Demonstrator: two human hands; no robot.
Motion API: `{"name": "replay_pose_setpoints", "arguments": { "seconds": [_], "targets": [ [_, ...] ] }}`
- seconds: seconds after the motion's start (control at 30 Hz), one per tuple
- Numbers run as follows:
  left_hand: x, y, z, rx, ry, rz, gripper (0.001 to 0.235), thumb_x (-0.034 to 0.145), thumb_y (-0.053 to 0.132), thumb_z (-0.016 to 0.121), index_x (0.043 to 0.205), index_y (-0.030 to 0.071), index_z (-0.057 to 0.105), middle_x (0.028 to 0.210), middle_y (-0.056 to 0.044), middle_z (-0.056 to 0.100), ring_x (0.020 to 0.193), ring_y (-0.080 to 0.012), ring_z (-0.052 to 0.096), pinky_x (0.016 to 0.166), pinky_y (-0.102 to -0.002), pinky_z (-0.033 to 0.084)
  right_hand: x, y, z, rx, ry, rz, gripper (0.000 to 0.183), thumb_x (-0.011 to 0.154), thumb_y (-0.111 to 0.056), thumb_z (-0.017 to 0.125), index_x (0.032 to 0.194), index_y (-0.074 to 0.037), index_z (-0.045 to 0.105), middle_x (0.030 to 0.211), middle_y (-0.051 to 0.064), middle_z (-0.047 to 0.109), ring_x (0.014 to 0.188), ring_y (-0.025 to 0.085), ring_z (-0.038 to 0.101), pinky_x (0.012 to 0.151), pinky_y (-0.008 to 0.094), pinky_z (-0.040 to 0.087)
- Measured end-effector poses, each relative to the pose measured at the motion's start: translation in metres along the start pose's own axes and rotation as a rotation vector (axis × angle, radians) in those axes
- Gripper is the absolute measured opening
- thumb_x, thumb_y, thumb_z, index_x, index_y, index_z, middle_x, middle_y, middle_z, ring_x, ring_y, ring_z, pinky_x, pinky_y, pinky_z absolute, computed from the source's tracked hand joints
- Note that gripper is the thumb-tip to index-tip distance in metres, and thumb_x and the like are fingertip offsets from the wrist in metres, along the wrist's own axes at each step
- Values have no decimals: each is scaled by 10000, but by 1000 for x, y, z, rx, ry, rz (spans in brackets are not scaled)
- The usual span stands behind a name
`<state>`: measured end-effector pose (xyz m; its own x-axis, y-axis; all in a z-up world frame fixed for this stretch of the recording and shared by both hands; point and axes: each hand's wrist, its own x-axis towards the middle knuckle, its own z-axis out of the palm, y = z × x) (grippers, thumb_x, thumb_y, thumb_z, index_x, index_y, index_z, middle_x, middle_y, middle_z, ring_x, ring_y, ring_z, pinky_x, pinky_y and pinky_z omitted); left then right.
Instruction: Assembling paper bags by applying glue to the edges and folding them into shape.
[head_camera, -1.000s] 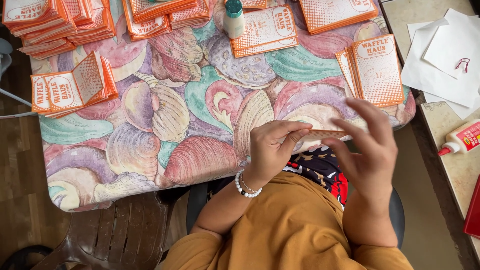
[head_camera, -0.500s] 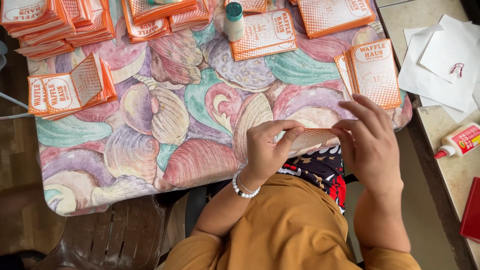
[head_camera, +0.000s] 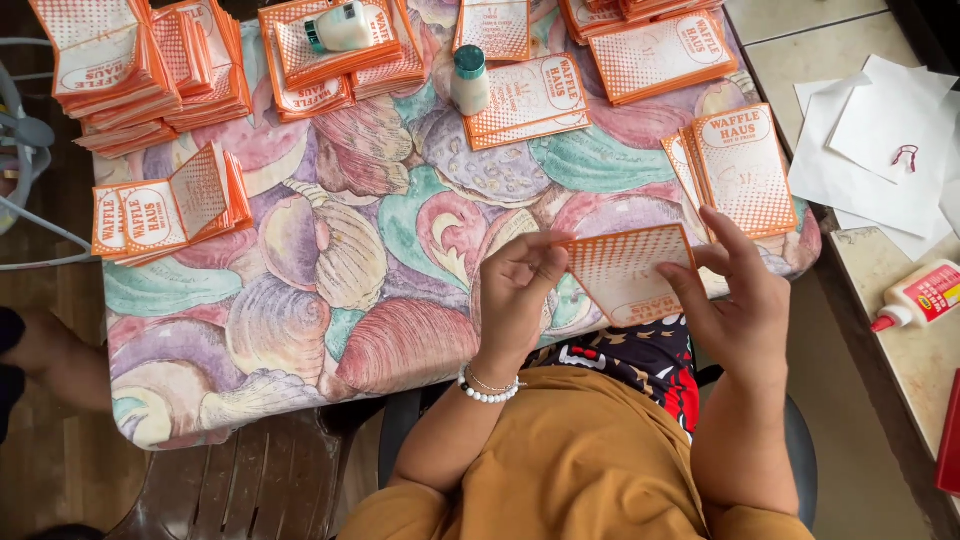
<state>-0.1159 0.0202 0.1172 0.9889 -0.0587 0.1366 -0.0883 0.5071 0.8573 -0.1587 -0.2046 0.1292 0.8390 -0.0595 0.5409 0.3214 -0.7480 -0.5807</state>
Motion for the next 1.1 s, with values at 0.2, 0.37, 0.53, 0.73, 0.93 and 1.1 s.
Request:
{"name": "replay_pose_setpoints", "arguments": {
  "seconds": [0.2,0.37,0.53,0.73,0.93,1.1],
  "targets": [
    [21,40,20,830,-391,531,380,900,298,812,1207,118,681,1163,-56,750,1067,-238,726,981,-372,554,27,-15,-17,-97,-295,-370,605,1018,-78,712,1541,23,427,1012,60,737,846,262,687,777,386,531],
    [16,28,26,636,-207,488,79,933,139,778,990,113,731,946,-12,771,867,-152,739,822,-287,565,28,-11,-45,-39,-169,-295,703,932,-124,834,1511,39,471,1104,129,743,984,239,708,834,336,552],
    [13,22,23,401,-32,220,88,899,132,795,963,92,750,913,-24,774,863,-117,753,780,-207,592,20,17,-35,431,102,-131,821,838,-9,803,1540,65,384,1234,349,640,1151,392,672,1019,369,487],
    [11,15,19,259,13,125,134,919,176,780,1003,77,745,902,-26,769,844,-73,724,771,-183,563,15,29,-13,539,316,74,686,844,-95,824,1448,25,523,1396,132,577,1266,228,562,1172,348,457],
    [13,19,15,329,-16,180,206,978,283,709,1016,83,743,930,-11,758,829,-71,688,748,-190,553,14,26,-15,525,295,102,647,889,-62,839,1450,-80,519,1188,47,662,1042,152,671,1402,573,292],
    [16,22,18,291,-20,168,148,989,195,705,1055,64,722,1009,-35,746,919,-94,704,843,-197,576,15,13,-19,513,274,87,599,950,31,778,1461,-93,491,972,141,656,982,201,693,1419,608,247]
  ]
}}
